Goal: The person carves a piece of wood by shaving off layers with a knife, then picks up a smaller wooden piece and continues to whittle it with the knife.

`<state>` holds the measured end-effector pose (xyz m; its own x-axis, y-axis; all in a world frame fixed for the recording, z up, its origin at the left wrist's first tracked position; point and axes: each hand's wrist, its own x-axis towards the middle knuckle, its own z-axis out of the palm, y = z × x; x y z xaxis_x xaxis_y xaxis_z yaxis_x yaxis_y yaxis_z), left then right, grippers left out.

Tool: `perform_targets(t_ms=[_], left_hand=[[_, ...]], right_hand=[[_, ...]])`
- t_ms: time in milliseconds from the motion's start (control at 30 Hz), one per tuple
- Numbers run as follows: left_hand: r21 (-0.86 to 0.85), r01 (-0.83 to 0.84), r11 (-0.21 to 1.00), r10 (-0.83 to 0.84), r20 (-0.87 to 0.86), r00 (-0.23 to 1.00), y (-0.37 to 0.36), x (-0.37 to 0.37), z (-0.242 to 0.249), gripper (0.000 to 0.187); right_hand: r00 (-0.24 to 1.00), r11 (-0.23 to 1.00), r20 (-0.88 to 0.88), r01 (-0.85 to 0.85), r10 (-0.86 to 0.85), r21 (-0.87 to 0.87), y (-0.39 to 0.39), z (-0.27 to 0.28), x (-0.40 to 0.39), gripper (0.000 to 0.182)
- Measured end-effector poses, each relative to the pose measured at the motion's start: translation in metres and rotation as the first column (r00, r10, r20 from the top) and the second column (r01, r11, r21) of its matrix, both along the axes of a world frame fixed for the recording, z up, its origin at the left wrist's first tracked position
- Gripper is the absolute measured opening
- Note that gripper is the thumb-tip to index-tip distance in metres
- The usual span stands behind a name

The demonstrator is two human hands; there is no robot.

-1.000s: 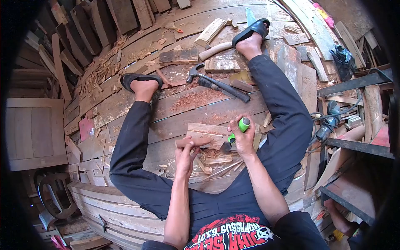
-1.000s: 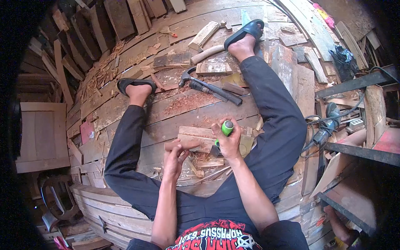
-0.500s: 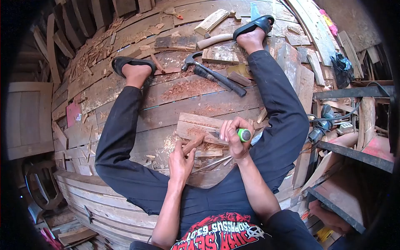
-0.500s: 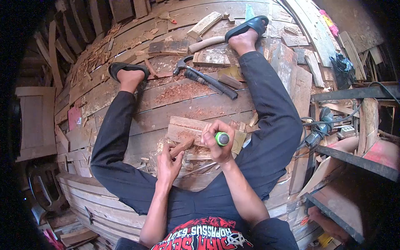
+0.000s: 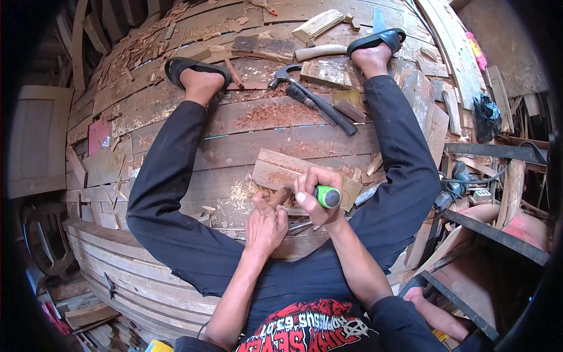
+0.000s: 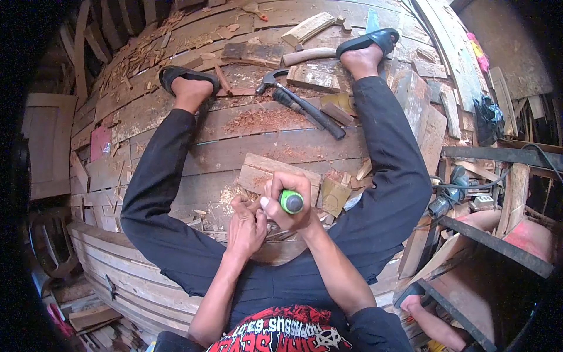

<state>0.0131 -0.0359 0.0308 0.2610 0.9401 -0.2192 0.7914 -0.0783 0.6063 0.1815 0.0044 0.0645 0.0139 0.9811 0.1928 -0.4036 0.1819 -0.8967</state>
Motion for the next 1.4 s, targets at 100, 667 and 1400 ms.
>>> perform_targets(t_ms=[100,667,1400], left_hand=[[0.037,-0.013,0.999,0.010,0.076,0.997,0.003,0.003,0.001,0.049],[0.172,0.045,0.984,-0.077,0.183,0.980,-0.007,0.005,-0.014,0.060],[-0.057,0.008,0.998,-0.004,0.081,0.997,-0.006,0.000,0.001,0.050]], right_hand=[[0.999,0.996,-0.039,0.012,-0.009,0.093,0.005,0.028,0.003,0.035],[0.999,0.999,-0.012,-0.036,0.036,-0.038,0.000,0.007,0.000,0.033],[0.990,0.993,-0.083,0.115,-0.114,0.006,-0.002,0.040,0.033,0.028]])
